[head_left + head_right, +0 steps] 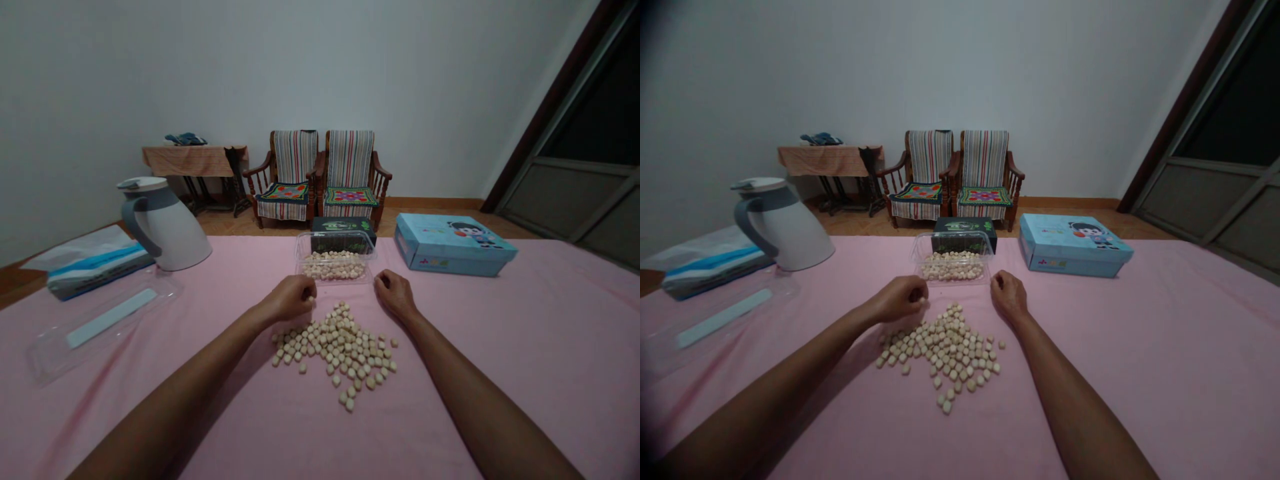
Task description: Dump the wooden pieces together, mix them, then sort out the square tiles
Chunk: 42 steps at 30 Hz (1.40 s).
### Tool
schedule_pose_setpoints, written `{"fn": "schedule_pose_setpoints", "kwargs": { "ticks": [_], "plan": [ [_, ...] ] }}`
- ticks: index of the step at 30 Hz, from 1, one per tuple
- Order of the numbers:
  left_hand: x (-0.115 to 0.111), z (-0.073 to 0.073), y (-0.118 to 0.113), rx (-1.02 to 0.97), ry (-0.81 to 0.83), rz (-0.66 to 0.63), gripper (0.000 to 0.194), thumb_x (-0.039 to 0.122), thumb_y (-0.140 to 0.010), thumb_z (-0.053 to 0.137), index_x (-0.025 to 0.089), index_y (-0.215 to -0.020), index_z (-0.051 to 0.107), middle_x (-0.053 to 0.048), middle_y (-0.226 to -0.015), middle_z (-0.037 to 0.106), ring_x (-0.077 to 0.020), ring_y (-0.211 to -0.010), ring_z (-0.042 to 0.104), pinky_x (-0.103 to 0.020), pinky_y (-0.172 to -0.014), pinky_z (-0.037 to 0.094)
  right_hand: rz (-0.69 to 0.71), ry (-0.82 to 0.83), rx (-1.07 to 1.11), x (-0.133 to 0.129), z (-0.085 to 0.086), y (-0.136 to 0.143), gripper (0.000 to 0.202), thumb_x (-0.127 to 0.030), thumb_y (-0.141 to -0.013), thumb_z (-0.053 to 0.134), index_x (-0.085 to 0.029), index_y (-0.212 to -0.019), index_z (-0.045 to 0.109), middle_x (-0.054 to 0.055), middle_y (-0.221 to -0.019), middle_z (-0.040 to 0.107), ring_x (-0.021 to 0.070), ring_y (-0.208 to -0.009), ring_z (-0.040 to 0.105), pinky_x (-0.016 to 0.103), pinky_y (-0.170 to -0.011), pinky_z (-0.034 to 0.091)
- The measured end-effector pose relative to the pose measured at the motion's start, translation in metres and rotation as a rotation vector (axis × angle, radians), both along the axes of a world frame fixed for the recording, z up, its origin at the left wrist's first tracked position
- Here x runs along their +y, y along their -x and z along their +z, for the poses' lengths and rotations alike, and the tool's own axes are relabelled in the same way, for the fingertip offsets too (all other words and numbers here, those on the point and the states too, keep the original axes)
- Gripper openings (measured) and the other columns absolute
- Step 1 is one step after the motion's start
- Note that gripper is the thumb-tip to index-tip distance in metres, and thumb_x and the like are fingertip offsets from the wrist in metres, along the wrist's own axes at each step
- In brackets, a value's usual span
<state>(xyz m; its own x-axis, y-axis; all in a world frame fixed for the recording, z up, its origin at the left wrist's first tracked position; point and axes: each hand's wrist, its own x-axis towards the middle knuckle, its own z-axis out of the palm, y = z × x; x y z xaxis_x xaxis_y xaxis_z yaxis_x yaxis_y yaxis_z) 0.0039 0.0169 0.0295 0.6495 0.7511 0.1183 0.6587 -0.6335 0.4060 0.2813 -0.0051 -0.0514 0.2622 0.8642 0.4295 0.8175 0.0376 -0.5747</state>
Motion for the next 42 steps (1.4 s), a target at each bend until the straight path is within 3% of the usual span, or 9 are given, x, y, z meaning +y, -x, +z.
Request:
{"fn": "schedule_pose_setpoints", "kwargs": {
  "ticks": [5,7,10,15,22,29,33,38,42],
  "plan": [
    [0.021,0.022,-0.022,-0.491,-0.188,0.211,0.016,0.011,-0.071,0.054,0.015,-0.085,0.061,-0.002,-0.08,0.063,-0.0111,-0.069,0.058,-0.022,-0.065,0.047,0.002,-0.005,-0.003,0.0,0.0,0.0,0.02,-0.031,-0.078,0.045,-0.02,-0.067,0.057,0.004,-0.068,0.064,0.0154,-0.063,0.055,0.025,-0.06,0.036],
    [0.024,0.027,-0.024,-0.564,-0.212,0.237,0.019,0.013,-0.073,0.055,0.015,-0.09,0.06,-0.004,-0.088,0.063,-0.0107,-0.07,0.059,-0.022,-0.066,0.048,0.004,-0.004,-0.003,0.001,-0.001,-0.001,0.02,-0.03,-0.078,0.044,-0.02,-0.066,0.057,0.003,-0.067,0.063,0.0151,-0.062,0.054,0.024,-0.06,0.036],
    [0.018,0.024,-0.017,-0.435,-0.161,0.181,0.016,0.013,-0.072,0.056,0.015,-0.087,0.062,-0.002,-0.081,0.064,-0.0105,-0.066,0.058,-0.021,-0.062,0.046,0.009,-0.002,0.001,0.001,-0.003,-0.001,0.02,-0.03,-0.078,0.044,-0.02,-0.067,0.056,0.003,-0.066,0.062,0.0151,-0.062,0.055,0.024,-0.06,0.036],
    [-0.004,0.007,0.004,0.006,0.127,-0.096,0.013,0.013,-0.068,0.057,0.015,-0.079,0.065,0.001,-0.067,0.064,-0.0102,-0.06,0.056,-0.018,-0.055,0.04,0.004,-0.002,-0.007,0.002,-0.003,-0.002,0.02,-0.031,-0.079,0.045,-0.02,-0.067,0.057,0.003,-0.067,0.063,0.0153,-0.062,0.055,0.025,-0.059,0.036],
    [-0.02,-0.004,0.003,0.208,0.139,-0.157,0.03,0.008,-0.063,0.054,0.017,-0.086,0.07,-0.001,-0.075,0.068,-0.0113,-0.063,0.058,-0.018,-0.057,0.039,0.002,-0.005,-0.007,0.002,-0.003,-0.002,0.021,-0.031,-0.078,0.044,-0.02,-0.066,0.057,0.003,-0.065,0.062,0.015,-0.061,0.054,0.024,-0.058,0.036],
    [-0.015,-0.007,-0.002,0.116,0.056,-0.104,0.02,0.01,-0.063,0.054,0.017,-0.076,0.069,-0.001,-0.071,0.066,-0.0129,-0.063,0.057,-0.02,-0.057,0.04,0.008,-0.008,-0.006,0.002,-0.003,-0.002,0.021,-0.031,-0.078,0.044,-0.02,-0.067,0.058,0.003,-0.066,0.063,0.0152,-0.061,0.055,0.024,-0.059,0.036],
    [0.002,0.008,-0.012,-0.188,-0.117,0.088,0.014,0.009,-0.065,0.055,0.015,-0.074,0.064,-0.001,-0.071,0.063,-0.0117,-0.064,0.056,-0.02,-0.06,0.043,0.011,-0.001,-0.004,0.001,-0.003,-0.002,0.021,-0.031,-0.078,0.044,-0.02,-0.068,0.058,0.003,-0.066,0.063,0.0153,-0.062,0.055,0.025,-0.06,0.037],
    [0.019,0.027,-0.024,-0.567,-0.266,0.261,0.026,0.012,-0.074,0.052,0.016,-0.098,0.061,-0.006,-0.098,0.063,-0.0102,-0.072,0.061,-0.021,-0.064,0.049,0.017,-0.008,0.005,0.001,-0.002,-0.002,0.021,-0.031,-0.079,0.044,-0.019,-0.067,0.057,0.003,-0.065,0.062,0.0151,-0.061,0.055,0.024,-0.059,0.037],
    [0.011,0.023,-0.013,-0.401,-0.153,0.161,0.017,0.014,-0.073,0.053,0.015,-0.088,0.063,-0.003,-0.084,0.065,-0.0106,-0.067,0.059,-0.02,-0.061,0.047,0.012,-0.014,0.0,0.0,-0.001,-0.001,0.022,-0.031,-0.079,0.043,-0.02,-0.066,0.057,0.003,-0.065,0.062,0.0152,-0.061,0.055,0.024,-0.059,0.037]
  ]
}}
